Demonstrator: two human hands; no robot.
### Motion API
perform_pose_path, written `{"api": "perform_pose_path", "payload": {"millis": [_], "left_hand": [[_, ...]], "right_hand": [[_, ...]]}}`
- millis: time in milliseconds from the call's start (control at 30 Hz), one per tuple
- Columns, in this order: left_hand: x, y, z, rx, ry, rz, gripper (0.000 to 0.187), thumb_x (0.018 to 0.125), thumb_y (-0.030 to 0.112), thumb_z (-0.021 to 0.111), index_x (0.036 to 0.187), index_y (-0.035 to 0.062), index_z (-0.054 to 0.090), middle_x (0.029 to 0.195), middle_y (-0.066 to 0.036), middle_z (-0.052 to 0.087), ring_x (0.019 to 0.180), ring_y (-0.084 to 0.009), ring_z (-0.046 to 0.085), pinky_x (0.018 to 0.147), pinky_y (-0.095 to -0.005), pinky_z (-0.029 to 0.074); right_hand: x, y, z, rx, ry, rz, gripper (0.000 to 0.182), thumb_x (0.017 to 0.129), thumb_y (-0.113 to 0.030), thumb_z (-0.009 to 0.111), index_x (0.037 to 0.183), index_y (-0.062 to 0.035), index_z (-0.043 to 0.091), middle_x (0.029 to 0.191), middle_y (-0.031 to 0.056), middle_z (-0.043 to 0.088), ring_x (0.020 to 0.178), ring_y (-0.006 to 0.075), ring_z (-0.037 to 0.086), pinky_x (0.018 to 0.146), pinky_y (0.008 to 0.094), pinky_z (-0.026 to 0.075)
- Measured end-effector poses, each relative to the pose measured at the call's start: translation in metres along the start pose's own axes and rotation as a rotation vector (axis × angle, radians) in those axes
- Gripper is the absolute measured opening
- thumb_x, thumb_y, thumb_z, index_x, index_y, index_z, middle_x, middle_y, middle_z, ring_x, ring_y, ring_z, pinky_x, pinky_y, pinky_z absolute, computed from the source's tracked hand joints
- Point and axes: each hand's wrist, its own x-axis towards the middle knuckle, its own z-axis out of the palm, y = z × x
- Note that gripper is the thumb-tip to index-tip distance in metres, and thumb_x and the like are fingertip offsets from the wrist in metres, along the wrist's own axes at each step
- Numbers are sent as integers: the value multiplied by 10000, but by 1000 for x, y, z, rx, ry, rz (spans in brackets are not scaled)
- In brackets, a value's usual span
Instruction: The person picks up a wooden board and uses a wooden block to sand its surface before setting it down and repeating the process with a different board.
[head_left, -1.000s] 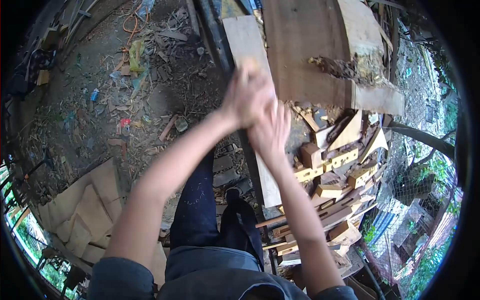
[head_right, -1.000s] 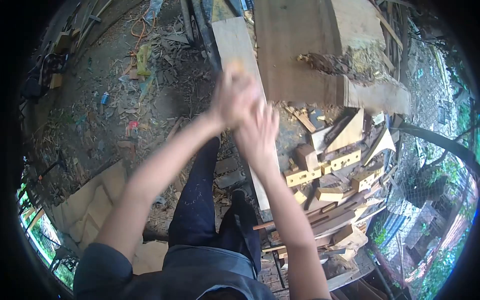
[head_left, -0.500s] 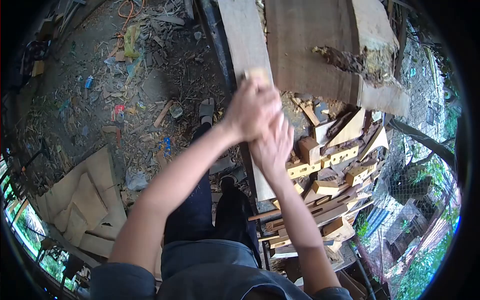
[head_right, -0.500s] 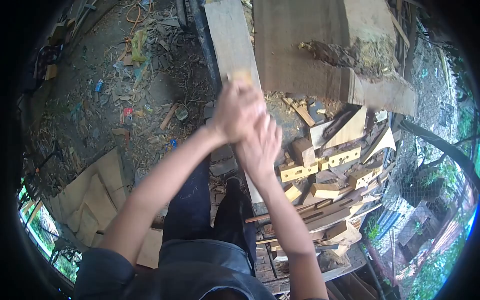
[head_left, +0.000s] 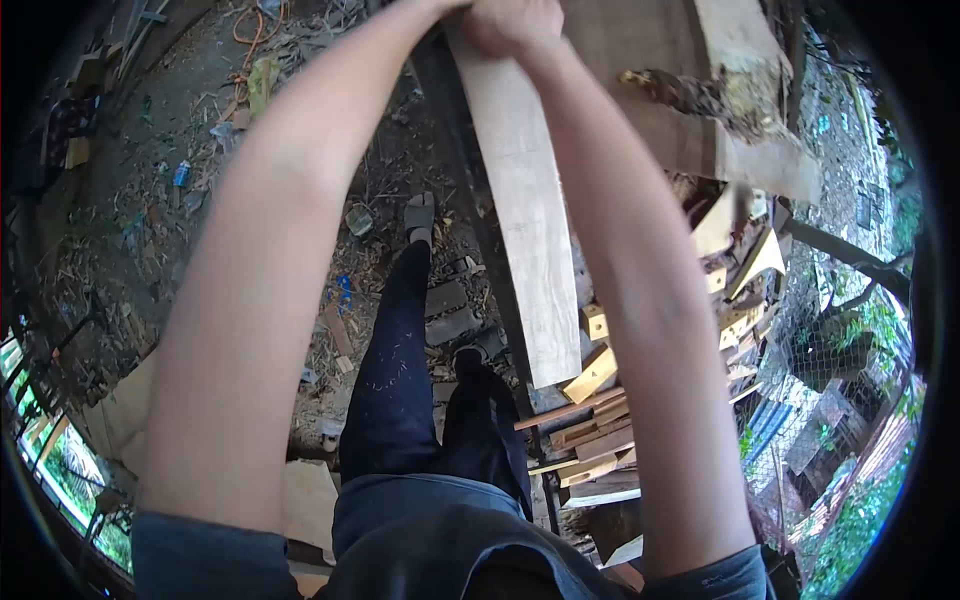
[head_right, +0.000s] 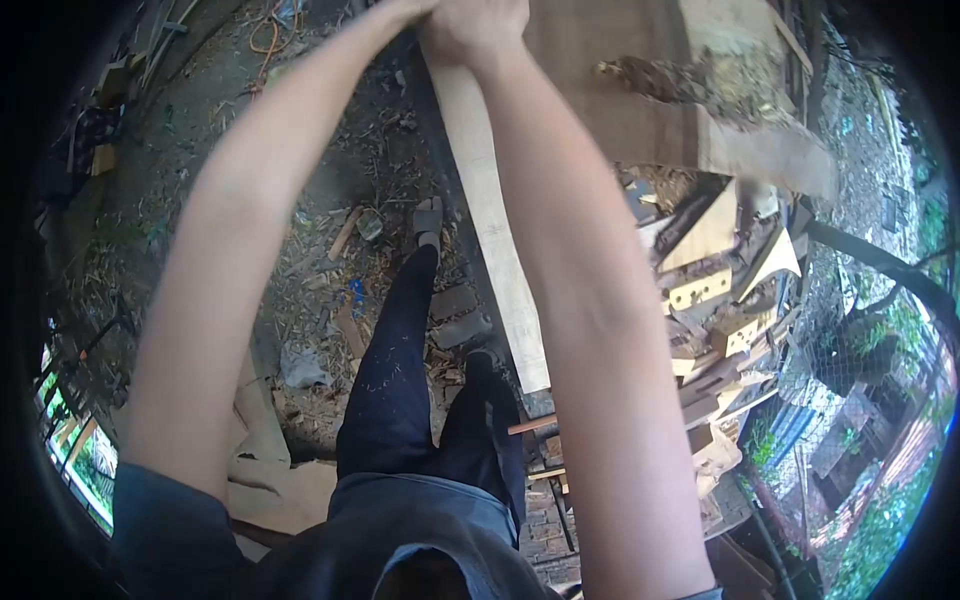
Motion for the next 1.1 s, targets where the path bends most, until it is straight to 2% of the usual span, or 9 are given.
{"api": "perform_pose_path", "payload": {"millis": [33, 100, 167, 200, 267, 400, 567, 867, 1100], "left_hand": [[-9, 30, -14, -71, -11, 52, 148, 845, 229, 538, 792, 109, 606, 877, -113, 602, 926, -330, 546, 869, -456, 374], [-52, 119, -40, -71, -55, 49, 218, 799, 314, 600, 784, 104, 657, 856, -57, 655, 883, -279, 588, 885, -414, 382], [-111, 211, -68, -310, -400, -201, 274, 742, 374, 624, 738, 102, 651, 890, -91, 635, 910, -302, 564, 907, -493, 357], [-143, 266, -87, -402, -166, -254, 313, 744, 395, 614, 765, 84, 649, 952, -130, 624, 984, -339, 520, 897, -512, 369], [-204, 362, -112, -355, -293, -285, 293, 760, 380, 628, 853, 106, 668, 1029, -117, 597, 1027, -349, 482, 900, -522, 384], [-252, 457, -136, -335, -369, -327, 190, 825, 331, 640, 904, 164, 683, 1060, 22, 573, 1060, -230, 449, 1037, -436, 345], [-221, 382, -116, -375, -325, -271, 256, 727, 349, 672, 846, 122, 665, 1017, -18, 599, 1010, -253, 474, 904, -457, 409], [-64, 133, -66, -277, -29, -257, 208, 915, 232, 490, 848, 94, 630, 892, -85, 604, 981, -287, 503, 940, -421, 357], [8, -5, -25, -41, 157, 20, 162, 839, 207, 566, 829, 55, 623, 917, -121, 617, 1023, -313, 561, 948, -462, 368]], "right_hand": [[-22, 5, 8, -57, 67, -51, 279, 836, -256, 549, 973, -65, 700, 946, 139, 657, 736, 315, 653, 678, 463, 490], [-119, -1, 1, -79, 123, 21, 402, 846, -253, 563, 1196, -68, 630, 1196, 189, 619, 964, 316, 625, 903, 442, 465], [-231, -4, -18, -37, -72, 54, 532, 851, -239, 565, 1349, -56, 533, 1328, 217, 536, 1166, 341, 527, 1027, 461, 379], [-294, -4, -24, -37, -104, 49, 530, 859, -245, 556, 1361, -76, 537, 1354, 214, 522, 1239, 347, 486, 1070, 487, 344], [-403, -8, -47, 136, -455, 270, 520, 843, -261, 567, 1335, -94, 575, 1364, 205, 515, 1280, 376, 446, 1121, 523, 288], [-484, -3, -76, 154, -417, 214, 438, 773, -267, 595, 1144, -35, 612, 1099, 186, 563, 989, 350, 498, 832, 463, 355], [-412, -7, -60, 134, -222, 110, 391, 759, -231, 602, 1087, -18, 616, 894, 152, 498, 861, 325, 478, 760, 462, 346], [-120, -25, -24, 42, -15, 73, 330, 839, -207, 528, 1101, -38, 638, 940, 147, 557, 860, 298, 569, 746, 419, 398], [28, -11, 17, -103, 225, -123, 257, 813, -263, 575, 994, -122, 690, 904, 129, 611, 795, 297, 629, 699, 443, 444]]}}
